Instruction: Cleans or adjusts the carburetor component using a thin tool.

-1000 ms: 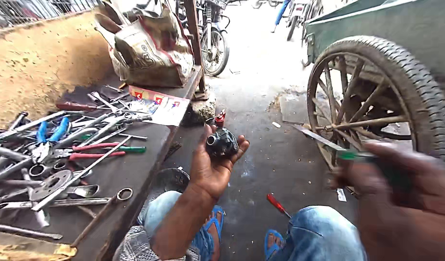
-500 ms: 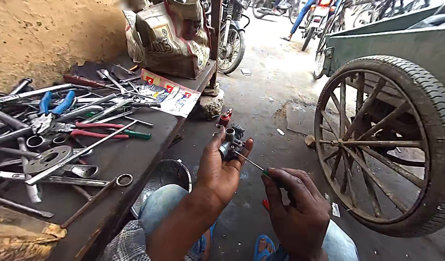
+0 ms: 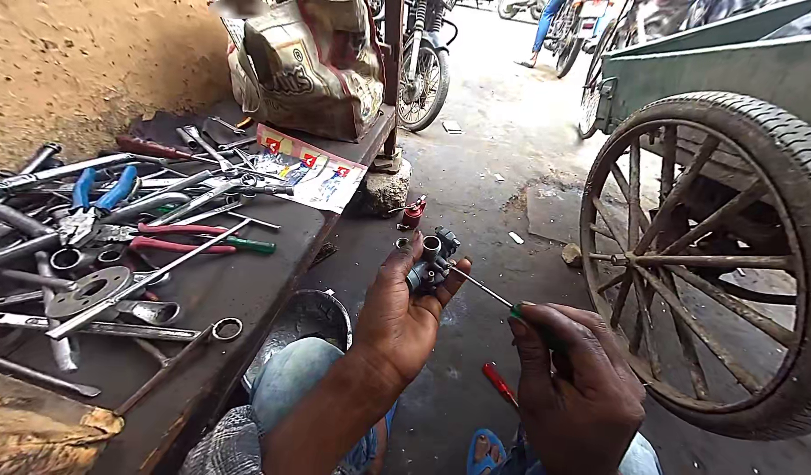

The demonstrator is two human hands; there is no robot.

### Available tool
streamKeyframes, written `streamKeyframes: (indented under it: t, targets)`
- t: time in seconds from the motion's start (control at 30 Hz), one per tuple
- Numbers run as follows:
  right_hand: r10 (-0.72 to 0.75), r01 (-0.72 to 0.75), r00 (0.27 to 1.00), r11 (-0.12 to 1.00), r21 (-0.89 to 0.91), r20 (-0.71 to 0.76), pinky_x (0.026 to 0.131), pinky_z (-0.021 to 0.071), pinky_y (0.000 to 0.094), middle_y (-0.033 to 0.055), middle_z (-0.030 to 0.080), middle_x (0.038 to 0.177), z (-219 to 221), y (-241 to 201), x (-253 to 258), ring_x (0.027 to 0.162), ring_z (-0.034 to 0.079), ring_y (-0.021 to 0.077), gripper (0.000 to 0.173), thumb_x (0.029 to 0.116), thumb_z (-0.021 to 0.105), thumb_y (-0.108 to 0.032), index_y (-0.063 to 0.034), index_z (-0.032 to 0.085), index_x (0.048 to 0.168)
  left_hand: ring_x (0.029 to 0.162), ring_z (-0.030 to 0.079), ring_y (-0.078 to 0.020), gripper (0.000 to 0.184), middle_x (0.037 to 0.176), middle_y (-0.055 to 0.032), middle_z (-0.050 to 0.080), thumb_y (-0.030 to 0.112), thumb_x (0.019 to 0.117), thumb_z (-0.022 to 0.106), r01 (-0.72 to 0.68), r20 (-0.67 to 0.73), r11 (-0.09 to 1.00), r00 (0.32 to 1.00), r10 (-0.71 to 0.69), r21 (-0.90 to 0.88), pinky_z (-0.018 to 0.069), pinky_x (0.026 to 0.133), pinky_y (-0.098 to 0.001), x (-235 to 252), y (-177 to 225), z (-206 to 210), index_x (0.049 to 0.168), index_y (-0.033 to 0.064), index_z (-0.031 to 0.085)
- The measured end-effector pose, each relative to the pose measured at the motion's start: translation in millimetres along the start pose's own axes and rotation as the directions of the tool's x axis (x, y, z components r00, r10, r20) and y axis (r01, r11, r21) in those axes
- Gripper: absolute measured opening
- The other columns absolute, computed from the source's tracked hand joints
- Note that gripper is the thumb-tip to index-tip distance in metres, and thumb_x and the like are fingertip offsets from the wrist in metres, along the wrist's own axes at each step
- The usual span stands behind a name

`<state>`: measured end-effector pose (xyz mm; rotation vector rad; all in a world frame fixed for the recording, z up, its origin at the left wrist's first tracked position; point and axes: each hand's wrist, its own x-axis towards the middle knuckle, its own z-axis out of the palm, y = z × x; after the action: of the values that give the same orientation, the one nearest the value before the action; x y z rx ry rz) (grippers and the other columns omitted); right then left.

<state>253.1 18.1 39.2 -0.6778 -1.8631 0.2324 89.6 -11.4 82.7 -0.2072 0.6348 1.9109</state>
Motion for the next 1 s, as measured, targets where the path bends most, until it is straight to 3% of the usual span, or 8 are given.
streamKeyframes:
  t: [0.4, 0.57, 0.7, 0.77, 0.9, 1.0]
  targets:
    - [-0.019, 0.023, 0.999, 0.992, -0.121, 0.034, 0.07, 0.0513, 0.0134, 0.0093, 0.067, 0.101, -5, -4, 3, 0.084, 0.062, 0.0027, 0.02, 0.1017, 0.063, -0.018, -0.0017, 0.074, 0.105, 0.098, 0.071, -0.0343, 0.034, 0.117, -0.0197, 0.062, 0.014, 0.1039, 0.058, -0.067, 0.074, 0.994, 0.995, 0.06, 0.087, 0.0622, 0.084, -0.0465, 2, -4, -4, 0.135, 0.0097, 0.046]
    - [-0.015, 0.022, 0.998, 0.994, -0.11, 0.065, 0.071, 0.0525, 0.0134, 0.0091, 0.066, 0.102, -8, -4, 6, 0.085, 0.063, 0.0026, 0.021, 0.1018, 0.063, -0.019, -0.0017, 0.074, 0.106, 0.1, 0.071, -0.0297, 0.04, 0.12, -0.0145, 0.062, 0.014, 0.1015, 0.063, -0.158, 0.162, 0.968, 0.979, 0.127, 0.195, 0.0618, 0.086, -0.044, -3, -5, -8, 0.137, 0.0144, 0.045]
    - [0.062, -0.059, 0.992, 0.998, -0.025, 0.112, 0.08, 0.0545, 0.0158, 0.0081, 0.059, 0.116, -10, -4, 7, 0.096, 0.062, 0.0028, 0.03, 0.1063, 0.055, -0.025, -0.0032, 0.07, 0.12, 0.097, 0.072, -0.0277, 0.04, 0.118, -0.0127, 0.062, 0.014, 0.1009, 0.064, -0.237, 0.242, 0.941, 0.954, 0.179, 0.241, 0.0623, 0.085, -0.0432, -3, -9, -12, 0.135, 0.0157, 0.044]
    - [0.082, -0.084, 0.99, 0.996, 0.01, 0.116, 0.077, 0.0553, 0.0161, 0.0073, 0.056, 0.117, -9, -3, 6, 0.093, 0.061, 0.0021, 0.031, 0.1072, 0.052, -0.026, -0.005, 0.067, 0.125, 0.096, 0.072, -0.0273, 0.038, 0.117, -0.0122, 0.062, 0.013, 0.1011, 0.064, -0.248, 0.24, 0.937, 0.952, 0.19, 0.244, 0.0623, 0.085, -0.0431, -3, -11, -12, 0.134, 0.0155, 0.045]
    - [0.008, 0.0, 0.996, 0.996, -0.086, 0.093, 0.068, 0.051, 0.0149, 0.0074, 0.057, 0.106, -11, -4, 7, 0.082, 0.058, 0.0032, 0.021, 0.106, 0.055, -0.023, -0.0054, 0.063, 0.115, 0.095, 0.072, -0.026, 0.039, 0.115, -0.0102, 0.062, 0.01, 0.1002, 0.065, -0.27, 0.241, 0.927, 0.948, 0.208, 0.259, 0.0624, 0.085, -0.0428, -3, -15, -13, 0.132, 0.017, 0.044]
    - [0.06, -0.034, 0.991, 0.978, -0.207, 0.118, 0.054, 0.0513, 0.0268, 0.009, 0.063, 0.086, -20, -3, 11, 0.064, 0.06, 0.0118, 0.027, 0.1067, 0.054, -0.028, -0.0036, 0.061, 0.114, 0.09, 0.071, -0.023, 0.037, 0.111, -0.008, 0.062, 0.011, 0.1006, 0.064, -0.271, 0.252, 0.925, 0.946, 0.205, 0.266, 0.0622, 0.084, -0.0423, -3, -23, -15, 0.131, 0.0181, 0.044]
